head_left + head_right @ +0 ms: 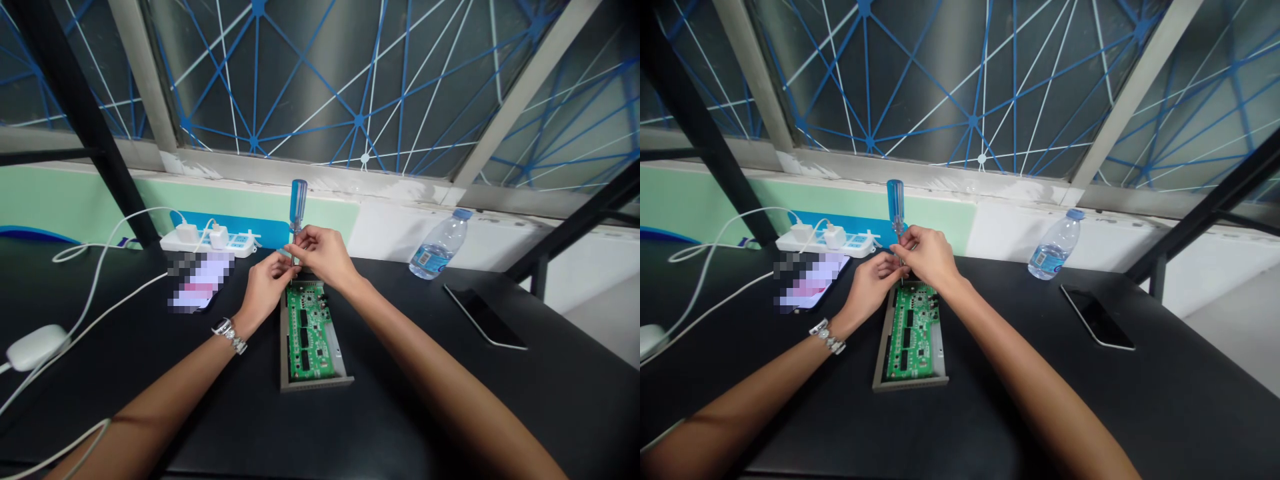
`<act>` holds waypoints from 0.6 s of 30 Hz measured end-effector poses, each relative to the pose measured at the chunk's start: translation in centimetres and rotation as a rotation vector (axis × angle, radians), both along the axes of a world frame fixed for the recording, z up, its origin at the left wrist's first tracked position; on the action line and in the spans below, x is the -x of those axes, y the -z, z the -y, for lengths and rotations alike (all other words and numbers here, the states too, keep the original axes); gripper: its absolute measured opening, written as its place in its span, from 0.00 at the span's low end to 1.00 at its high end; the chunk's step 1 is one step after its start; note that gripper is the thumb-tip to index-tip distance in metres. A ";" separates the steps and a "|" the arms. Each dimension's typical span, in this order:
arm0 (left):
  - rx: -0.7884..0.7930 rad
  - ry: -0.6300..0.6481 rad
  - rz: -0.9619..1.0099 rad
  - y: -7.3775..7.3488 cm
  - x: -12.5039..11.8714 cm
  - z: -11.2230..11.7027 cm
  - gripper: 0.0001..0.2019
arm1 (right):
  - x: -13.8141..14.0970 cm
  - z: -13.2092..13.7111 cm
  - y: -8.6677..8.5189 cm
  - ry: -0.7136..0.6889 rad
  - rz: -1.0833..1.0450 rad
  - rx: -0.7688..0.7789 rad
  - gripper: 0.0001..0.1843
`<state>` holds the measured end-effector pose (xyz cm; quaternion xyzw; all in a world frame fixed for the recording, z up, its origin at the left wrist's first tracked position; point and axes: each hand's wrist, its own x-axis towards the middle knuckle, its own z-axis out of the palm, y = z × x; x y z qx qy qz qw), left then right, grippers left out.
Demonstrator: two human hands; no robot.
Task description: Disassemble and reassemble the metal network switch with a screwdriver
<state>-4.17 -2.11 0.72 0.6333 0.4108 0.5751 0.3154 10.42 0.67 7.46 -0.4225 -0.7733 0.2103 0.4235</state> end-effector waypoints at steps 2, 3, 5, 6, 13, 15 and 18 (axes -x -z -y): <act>0.020 0.044 0.018 0.0 0.2 -0.1 0.10 | 0.0 0.0 -0.1 -0.013 -0.004 0.019 0.11; 0.030 0.065 0.019 0.0 0.3 -0.2 0.10 | -0.1 0.1 -0.2 -0.042 -0.010 0.040 0.12; 0.045 0.109 0.022 0.0 0.4 -0.4 0.10 | -0.3 0.1 -0.5 -0.138 -0.039 0.112 0.14; 0.053 0.131 0.025 0.1 0.5 -0.4 0.11 | -0.4 0.1 -0.7 -0.194 -0.060 0.160 0.15; 0.053 0.230 -0.011 0.2 0.6 -0.9 0.12 | -0.9 0.3 -1.8 -0.374 -0.131 0.374 0.15; 0.037 0.244 -0.047 0.1 0.7 -0.8 0.11 | -0.9 0.4 -1.9 -0.361 -0.144 0.366 0.12; 0.009 0.238 -0.099 -0.2 0.7 -0.5 0.10 | -0.9 0.3 -1.7 -0.331 -0.139 0.337 0.09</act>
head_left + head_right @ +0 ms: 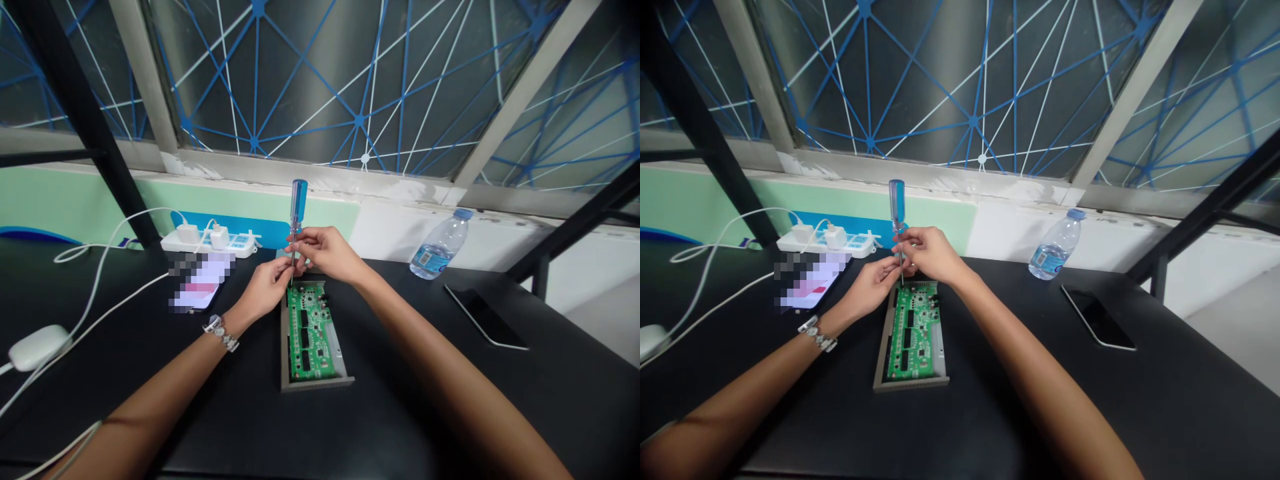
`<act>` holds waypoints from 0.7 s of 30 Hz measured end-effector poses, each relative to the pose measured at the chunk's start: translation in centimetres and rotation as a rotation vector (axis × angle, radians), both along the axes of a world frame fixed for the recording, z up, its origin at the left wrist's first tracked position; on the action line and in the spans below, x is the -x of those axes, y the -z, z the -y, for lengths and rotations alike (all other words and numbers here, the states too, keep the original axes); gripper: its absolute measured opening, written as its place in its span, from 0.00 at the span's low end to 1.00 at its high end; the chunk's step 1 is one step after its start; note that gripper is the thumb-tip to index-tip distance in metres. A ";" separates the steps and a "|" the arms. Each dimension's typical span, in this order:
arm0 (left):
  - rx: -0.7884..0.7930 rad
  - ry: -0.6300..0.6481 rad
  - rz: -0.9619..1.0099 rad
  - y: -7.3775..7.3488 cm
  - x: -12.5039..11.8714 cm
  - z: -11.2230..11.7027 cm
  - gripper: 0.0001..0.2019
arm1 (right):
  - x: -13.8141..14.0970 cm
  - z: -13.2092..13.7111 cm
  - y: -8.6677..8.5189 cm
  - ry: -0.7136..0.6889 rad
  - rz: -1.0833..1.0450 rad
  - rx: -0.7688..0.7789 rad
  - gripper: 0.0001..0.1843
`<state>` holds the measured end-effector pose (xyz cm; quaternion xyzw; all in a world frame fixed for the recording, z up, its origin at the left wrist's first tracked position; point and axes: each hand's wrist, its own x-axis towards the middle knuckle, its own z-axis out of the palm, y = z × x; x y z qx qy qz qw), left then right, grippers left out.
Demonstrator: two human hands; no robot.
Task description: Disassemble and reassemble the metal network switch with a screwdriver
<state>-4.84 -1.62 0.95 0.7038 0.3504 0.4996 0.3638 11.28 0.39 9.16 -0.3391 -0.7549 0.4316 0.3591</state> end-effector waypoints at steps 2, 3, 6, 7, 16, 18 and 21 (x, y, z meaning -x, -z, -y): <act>-0.019 -0.031 -0.005 -0.2 -0.1 0.3 0.10 | 0.0 -0.2 0.2 0.029 0.004 -0.053 0.07; -0.031 -0.067 -0.002 -0.2 -0.1 0.4 0.10 | 0.0 -0.3 0.3 0.050 0.008 -0.089 0.07; -0.067 -0.222 0.002 -0.2 -0.4 0.7 0.09 | 0.0 -0.7 0.7 0.112 0.027 -0.177 0.06; -0.074 -0.266 -0.003 -0.1 -0.5 0.8 0.09 | 0.0 -0.7 0.8 0.129 0.037 -0.191 0.07; -0.077 -0.294 -0.026 0.3 -0.3 0.6 0.09 | 0.4 -0.4 1.2 0.340 0.110 -0.348 0.11; -0.066 -0.259 -0.024 0.3 -0.1 0.6 0.09 | 0.3 -0.4 1.0 0.300 0.110 -0.342 0.12; -0.040 -0.220 -0.021 0.1 0.1 0.5 0.08 | -0.1 -0.4 0.4 0.139 0.120 -0.291 0.11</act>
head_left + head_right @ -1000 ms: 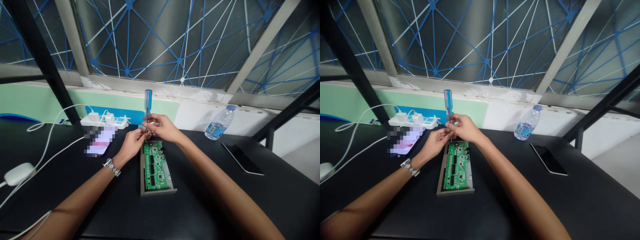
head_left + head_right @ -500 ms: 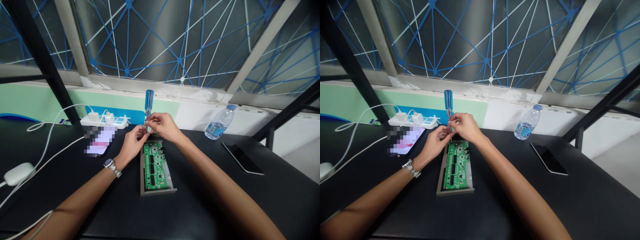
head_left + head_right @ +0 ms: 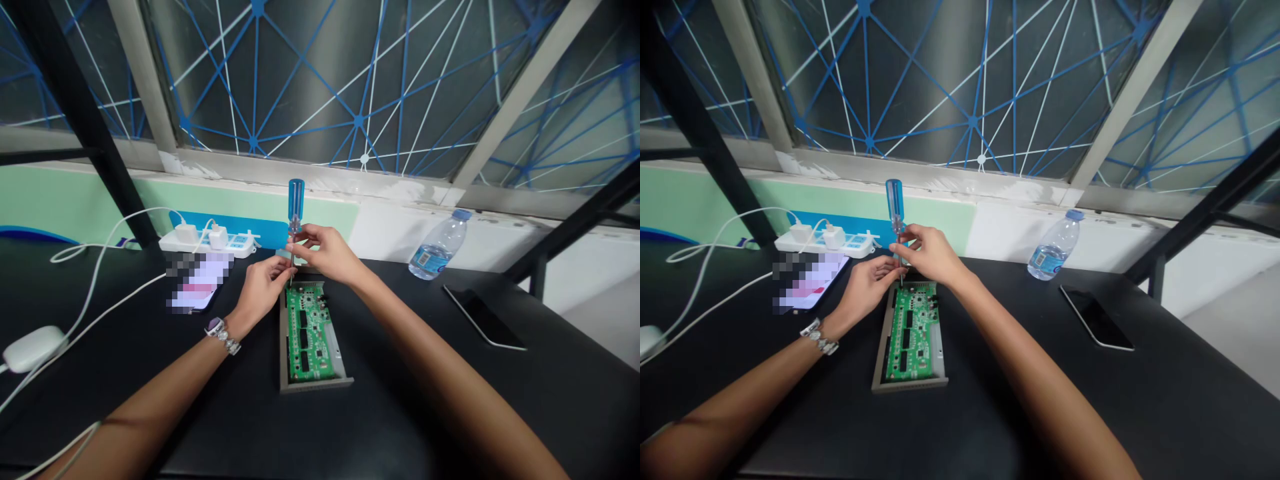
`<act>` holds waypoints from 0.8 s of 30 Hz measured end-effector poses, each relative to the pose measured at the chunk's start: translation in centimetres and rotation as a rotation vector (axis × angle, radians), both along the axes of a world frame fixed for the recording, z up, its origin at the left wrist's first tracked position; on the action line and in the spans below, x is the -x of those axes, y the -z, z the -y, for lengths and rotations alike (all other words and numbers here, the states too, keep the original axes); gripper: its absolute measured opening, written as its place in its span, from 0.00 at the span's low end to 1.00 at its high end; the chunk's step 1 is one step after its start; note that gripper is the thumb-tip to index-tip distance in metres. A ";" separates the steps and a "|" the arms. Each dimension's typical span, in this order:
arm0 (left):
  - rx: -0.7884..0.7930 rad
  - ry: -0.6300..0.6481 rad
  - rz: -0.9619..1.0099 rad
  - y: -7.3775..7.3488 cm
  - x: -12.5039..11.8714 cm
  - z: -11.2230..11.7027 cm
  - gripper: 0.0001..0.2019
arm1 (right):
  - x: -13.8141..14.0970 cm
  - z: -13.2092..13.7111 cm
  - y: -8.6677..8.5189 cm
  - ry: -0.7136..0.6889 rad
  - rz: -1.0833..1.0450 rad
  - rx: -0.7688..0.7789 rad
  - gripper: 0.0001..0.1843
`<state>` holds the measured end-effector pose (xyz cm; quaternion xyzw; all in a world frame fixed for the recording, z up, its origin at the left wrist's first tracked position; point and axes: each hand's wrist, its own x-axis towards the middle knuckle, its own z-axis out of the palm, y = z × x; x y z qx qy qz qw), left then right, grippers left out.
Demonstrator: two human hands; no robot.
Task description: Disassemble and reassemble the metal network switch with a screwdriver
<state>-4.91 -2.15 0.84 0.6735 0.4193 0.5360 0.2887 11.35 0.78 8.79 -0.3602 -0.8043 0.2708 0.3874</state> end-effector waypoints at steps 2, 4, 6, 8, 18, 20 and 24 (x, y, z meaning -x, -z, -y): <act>0.015 0.012 0.000 -0.2 0.1 0.0 0.08 | -0.2 0.0 -0.3 -0.065 0.012 0.056 0.09; 0.030 0.025 -0.005 -0.5 0.2 0.1 0.09 | -0.2 0.0 -0.4 -0.079 -0.002 0.084 0.07; 0.034 0.040 -0.029 -0.6 0.3 0.2 0.09 | -0.1 0.0 -0.2 -0.066 -0.037 0.069 0.06; 0.028 0.060 -0.067 -0.7 0.4 0.1 0.09 | 0.0 -0.1 0.1 -0.035 -0.055 0.033 0.06; 0.018 0.138 -0.067 -0.3 0.5 -0.4 0.10 | -0.2 -0.3 0.0 -0.093 -0.042 0.048 0.10; 0.022 0.143 -0.063 -0.4 0.5 -0.3 0.10 | -0.2 -0.3 0.0 -0.082 -0.054 0.075 0.10; 0.043 0.111 -0.021 -0.5 0.3 0.0 0.10 | 0.2 0.0 0.3 0.054 -0.047 -0.036 0.09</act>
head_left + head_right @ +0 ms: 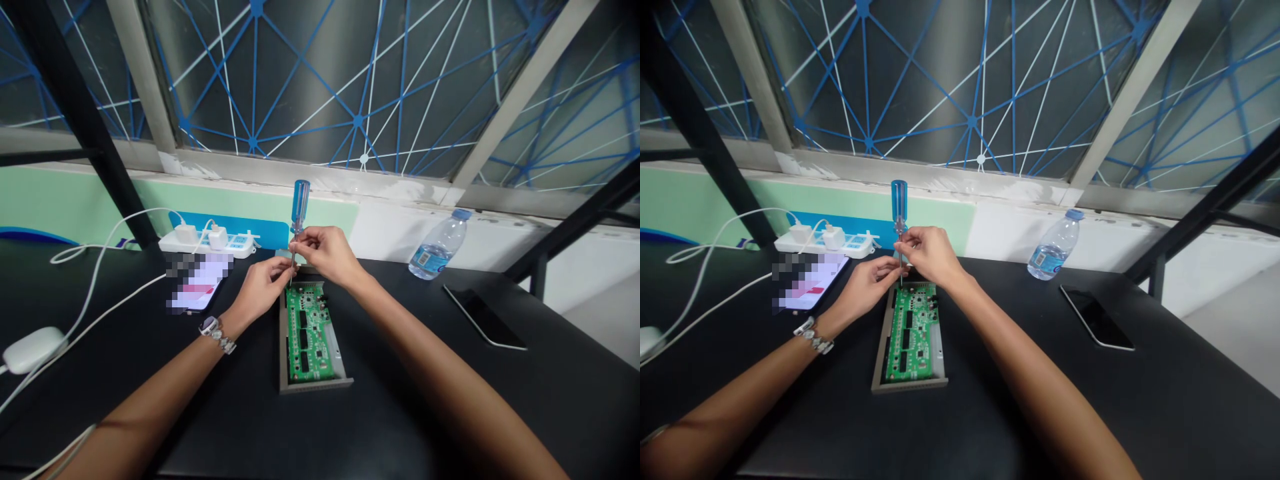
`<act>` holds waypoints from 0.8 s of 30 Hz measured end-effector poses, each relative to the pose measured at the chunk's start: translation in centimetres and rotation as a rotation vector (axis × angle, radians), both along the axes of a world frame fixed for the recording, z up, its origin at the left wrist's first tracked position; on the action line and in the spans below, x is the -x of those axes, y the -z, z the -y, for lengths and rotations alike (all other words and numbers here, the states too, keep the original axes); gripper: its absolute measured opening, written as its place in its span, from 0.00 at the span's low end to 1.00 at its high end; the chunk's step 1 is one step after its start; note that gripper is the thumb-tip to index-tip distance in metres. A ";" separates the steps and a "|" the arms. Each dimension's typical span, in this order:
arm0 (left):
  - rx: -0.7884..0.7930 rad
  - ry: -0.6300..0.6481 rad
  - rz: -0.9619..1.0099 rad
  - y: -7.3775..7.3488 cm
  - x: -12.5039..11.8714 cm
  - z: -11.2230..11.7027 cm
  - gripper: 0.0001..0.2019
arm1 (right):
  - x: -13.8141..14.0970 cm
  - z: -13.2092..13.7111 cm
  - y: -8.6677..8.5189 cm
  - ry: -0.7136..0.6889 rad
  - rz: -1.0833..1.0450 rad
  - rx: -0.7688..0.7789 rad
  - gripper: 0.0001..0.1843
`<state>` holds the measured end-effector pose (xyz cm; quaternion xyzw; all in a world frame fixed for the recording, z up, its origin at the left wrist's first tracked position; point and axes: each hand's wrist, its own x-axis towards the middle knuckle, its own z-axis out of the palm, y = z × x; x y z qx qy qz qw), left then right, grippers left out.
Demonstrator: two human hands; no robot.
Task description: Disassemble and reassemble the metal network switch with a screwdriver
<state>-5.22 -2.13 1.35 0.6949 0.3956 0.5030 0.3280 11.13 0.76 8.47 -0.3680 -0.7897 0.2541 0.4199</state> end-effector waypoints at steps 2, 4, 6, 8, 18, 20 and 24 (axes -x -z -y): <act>-0.004 -0.047 0.005 0.0 -0.1 0.1 0.10 | 0.3 0.2 0.2 0.059 -0.003 -0.033 0.10; -0.015 -0.080 0.001 0.1 -0.2 0.2 0.08 | 0.5 0.3 0.3 0.070 -0.018 -0.026 0.12; -0.023 -0.082 0.000 0.1 -0.3 0.2 0.09 | 0.5 0.3 0.2 0.041 -0.034 -0.021 0.12; -0.021 -0.065 -0.001 0.0 -0.2 0.2 0.09 | 0.4 0.2 0.0 0.003 -0.054 -0.012 0.13; -0.002 -0.008 -0.026 -0.4 -0.1 0.3 0.10 | -0.7 0.8 -2.2 -0.242 -0.117 0.213 0.14; -0.004 0.002 -0.031 -0.3 0.0 0.2 0.10 | -0.7 0.6 -2.1 -0.243 -0.139 0.229 0.13; -0.016 0.016 -0.038 -0.1 0.1 0.0 0.11 | -0.7 0.0 -1.8 -0.239 -0.178 0.253 0.13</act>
